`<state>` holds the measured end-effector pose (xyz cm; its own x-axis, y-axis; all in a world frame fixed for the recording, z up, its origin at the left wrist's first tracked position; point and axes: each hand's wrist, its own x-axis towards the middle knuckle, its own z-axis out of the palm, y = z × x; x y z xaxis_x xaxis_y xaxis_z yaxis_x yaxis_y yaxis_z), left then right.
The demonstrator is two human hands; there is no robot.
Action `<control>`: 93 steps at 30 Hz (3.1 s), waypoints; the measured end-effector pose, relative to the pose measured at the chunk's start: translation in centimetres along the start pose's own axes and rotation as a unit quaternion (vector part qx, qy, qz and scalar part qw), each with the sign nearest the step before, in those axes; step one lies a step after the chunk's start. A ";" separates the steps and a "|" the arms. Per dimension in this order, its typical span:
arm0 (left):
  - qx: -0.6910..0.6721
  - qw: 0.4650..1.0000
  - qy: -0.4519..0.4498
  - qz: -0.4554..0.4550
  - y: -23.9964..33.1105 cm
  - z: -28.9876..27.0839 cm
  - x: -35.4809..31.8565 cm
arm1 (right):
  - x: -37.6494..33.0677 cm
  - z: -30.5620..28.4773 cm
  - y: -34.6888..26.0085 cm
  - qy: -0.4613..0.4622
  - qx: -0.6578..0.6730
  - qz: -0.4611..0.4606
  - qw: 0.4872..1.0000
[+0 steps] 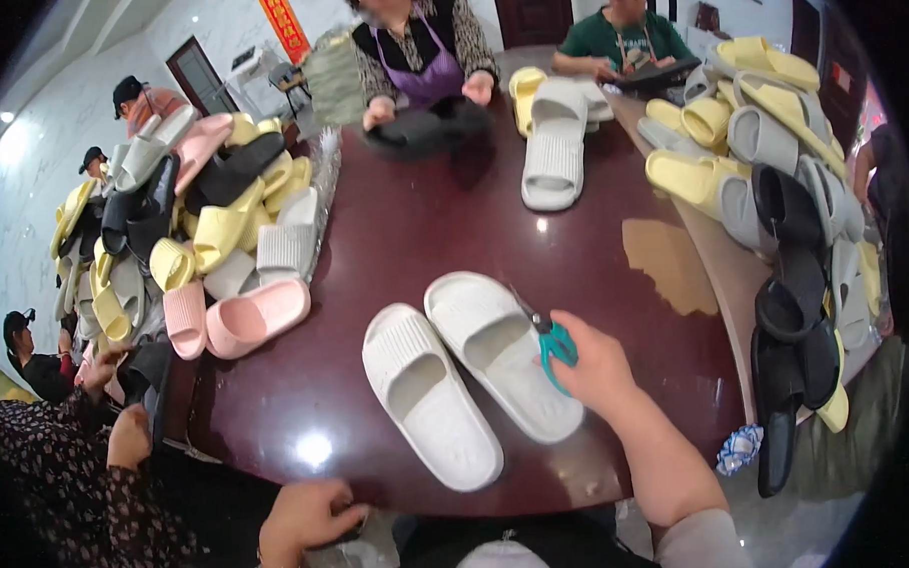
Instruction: Trim excess material and loose threads from newly manufactured slippers using scissors.
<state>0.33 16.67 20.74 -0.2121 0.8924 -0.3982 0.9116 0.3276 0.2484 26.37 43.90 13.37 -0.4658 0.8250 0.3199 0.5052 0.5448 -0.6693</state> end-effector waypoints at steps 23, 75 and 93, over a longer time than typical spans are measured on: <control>-0.017 0.931 0.353 0.092 9.0 1.6 17.9 | -0.2 -1.0 -1.6 -0.103 0.159 0.066 0.980; -0.093 0.745 0.509 0.421 7.0 -0.8 14.8 | -0.2 -4.3 -3.4 0.029 0.068 -0.068 0.995; -0.872 0.416 0.176 0.189 6.9 -1.1 12.8 | -1.1 -3.2 -3.4 0.013 0.222 -0.062 0.973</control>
<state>3.56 30.74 18.30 -0.4883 0.8718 0.0390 -0.6723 -0.4043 0.6202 27.52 41.61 17.48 -0.4815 0.7642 0.4292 0.0797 0.5259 -0.8468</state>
